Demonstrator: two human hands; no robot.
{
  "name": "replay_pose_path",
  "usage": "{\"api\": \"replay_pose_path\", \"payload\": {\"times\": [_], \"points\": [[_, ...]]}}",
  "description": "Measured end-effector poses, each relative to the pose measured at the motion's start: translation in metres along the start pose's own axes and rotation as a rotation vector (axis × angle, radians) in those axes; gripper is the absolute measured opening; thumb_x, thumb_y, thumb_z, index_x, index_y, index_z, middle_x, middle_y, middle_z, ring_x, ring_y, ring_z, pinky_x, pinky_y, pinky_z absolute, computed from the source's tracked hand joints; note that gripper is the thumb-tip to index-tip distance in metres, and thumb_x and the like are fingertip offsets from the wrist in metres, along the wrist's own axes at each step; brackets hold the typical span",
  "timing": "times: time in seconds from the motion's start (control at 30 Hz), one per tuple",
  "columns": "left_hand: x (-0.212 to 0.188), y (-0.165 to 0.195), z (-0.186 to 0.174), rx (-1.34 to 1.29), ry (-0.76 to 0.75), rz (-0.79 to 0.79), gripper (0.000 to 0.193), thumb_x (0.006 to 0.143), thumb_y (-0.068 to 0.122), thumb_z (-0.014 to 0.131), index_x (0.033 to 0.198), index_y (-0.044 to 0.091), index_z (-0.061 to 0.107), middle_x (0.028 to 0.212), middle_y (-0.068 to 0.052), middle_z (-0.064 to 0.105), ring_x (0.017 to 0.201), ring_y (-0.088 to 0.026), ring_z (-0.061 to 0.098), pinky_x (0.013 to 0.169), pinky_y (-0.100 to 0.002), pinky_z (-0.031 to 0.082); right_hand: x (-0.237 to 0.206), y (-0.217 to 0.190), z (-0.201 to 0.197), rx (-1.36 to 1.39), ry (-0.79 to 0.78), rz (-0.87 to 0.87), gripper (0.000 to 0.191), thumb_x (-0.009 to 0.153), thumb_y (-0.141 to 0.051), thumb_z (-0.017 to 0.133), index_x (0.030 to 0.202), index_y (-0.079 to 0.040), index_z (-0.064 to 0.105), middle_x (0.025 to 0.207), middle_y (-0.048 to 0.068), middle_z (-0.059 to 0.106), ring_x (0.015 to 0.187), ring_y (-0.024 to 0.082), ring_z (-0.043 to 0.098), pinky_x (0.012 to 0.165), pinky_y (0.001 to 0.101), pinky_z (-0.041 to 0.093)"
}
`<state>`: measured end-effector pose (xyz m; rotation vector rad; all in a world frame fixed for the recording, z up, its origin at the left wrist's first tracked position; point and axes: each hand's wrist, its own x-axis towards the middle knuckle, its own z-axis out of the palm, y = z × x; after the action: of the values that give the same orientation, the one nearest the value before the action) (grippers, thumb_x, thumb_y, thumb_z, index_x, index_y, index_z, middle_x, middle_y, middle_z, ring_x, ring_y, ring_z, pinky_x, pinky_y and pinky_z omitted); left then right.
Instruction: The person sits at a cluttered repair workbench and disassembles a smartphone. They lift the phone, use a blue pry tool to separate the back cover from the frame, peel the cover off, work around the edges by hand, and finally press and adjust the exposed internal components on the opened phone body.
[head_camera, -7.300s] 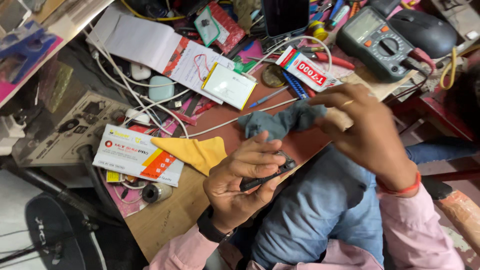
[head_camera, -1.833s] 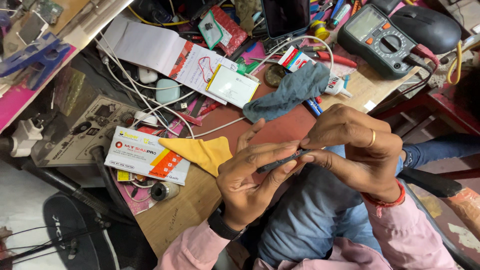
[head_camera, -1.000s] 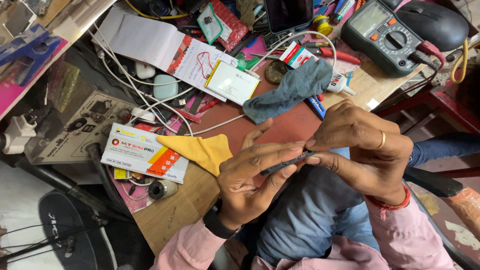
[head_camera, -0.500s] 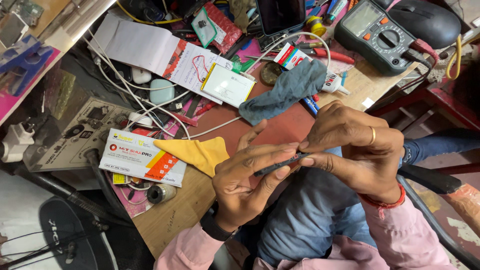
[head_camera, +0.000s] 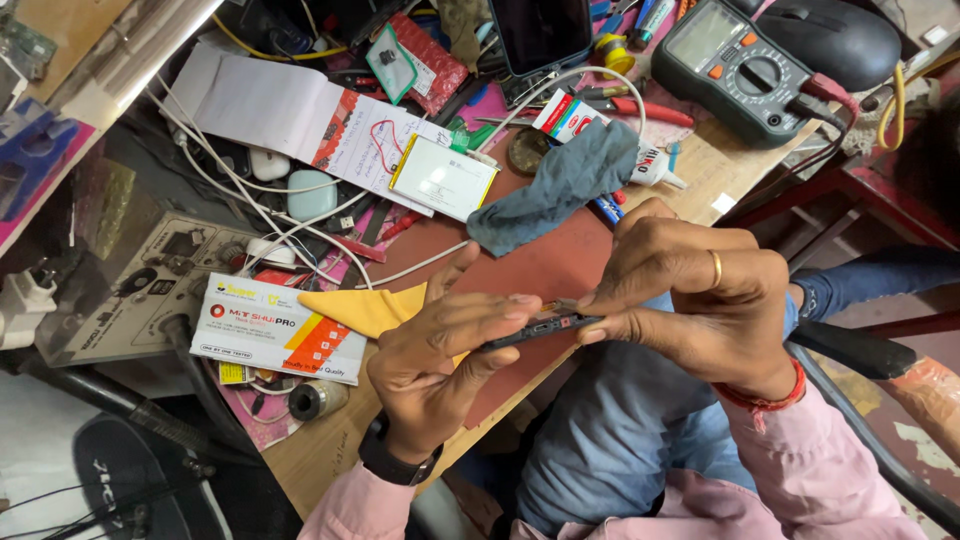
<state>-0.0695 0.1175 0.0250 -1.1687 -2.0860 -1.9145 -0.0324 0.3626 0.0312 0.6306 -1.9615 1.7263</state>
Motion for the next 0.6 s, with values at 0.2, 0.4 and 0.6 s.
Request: {"api": "replay_pose_path", "payload": {"times": [0.2, 0.4, 0.6], "points": [[-0.001, 0.004, -0.007, 0.051, -0.030, -0.003, 0.023, 0.100, 0.018, 0.074, 0.122, 0.011, 0.073, 0.116, -0.007, 0.078, 0.107, -0.017, 0.078, 0.129, -0.053, 0.036, 0.004, -0.005, 0.004, 0.001, 0.013, 0.014, 0.022, 0.076, -0.012, 0.088, 0.091, -0.002, 0.076, 0.084, 0.005, 0.072, 0.070, 0.013, 0.065, 0.077, 0.0300, 0.046], [-0.001, 0.002, -0.014, 0.059, -0.079, 0.007, 0.027, 0.098, 0.019, 0.073, 0.124, 0.012, 0.072, 0.119, -0.006, 0.078, 0.111, -0.015, 0.077, 0.133, -0.051, 0.030, 0.004, -0.007, 0.010, 0.009, 0.049, 0.050, 0.024, 0.072, -0.012, 0.088, 0.090, -0.002, 0.076, 0.084, 0.005, 0.073, 0.070, 0.013, 0.066, 0.080, 0.0323, 0.046], [-0.005, -0.001, -0.012, 0.044, -0.051, -0.009, 0.026, 0.100, 0.020, 0.073, 0.124, 0.011, 0.073, 0.118, -0.007, 0.078, 0.113, -0.015, 0.077, 0.134, -0.049, 0.030, 0.002, -0.006, 0.015, 0.022, 0.087, 0.100, 0.028, 0.071, -0.011, 0.091, 0.093, -0.001, 0.076, 0.082, 0.006, 0.073, 0.074, 0.014, 0.066, 0.079, 0.0328, 0.046]]}}
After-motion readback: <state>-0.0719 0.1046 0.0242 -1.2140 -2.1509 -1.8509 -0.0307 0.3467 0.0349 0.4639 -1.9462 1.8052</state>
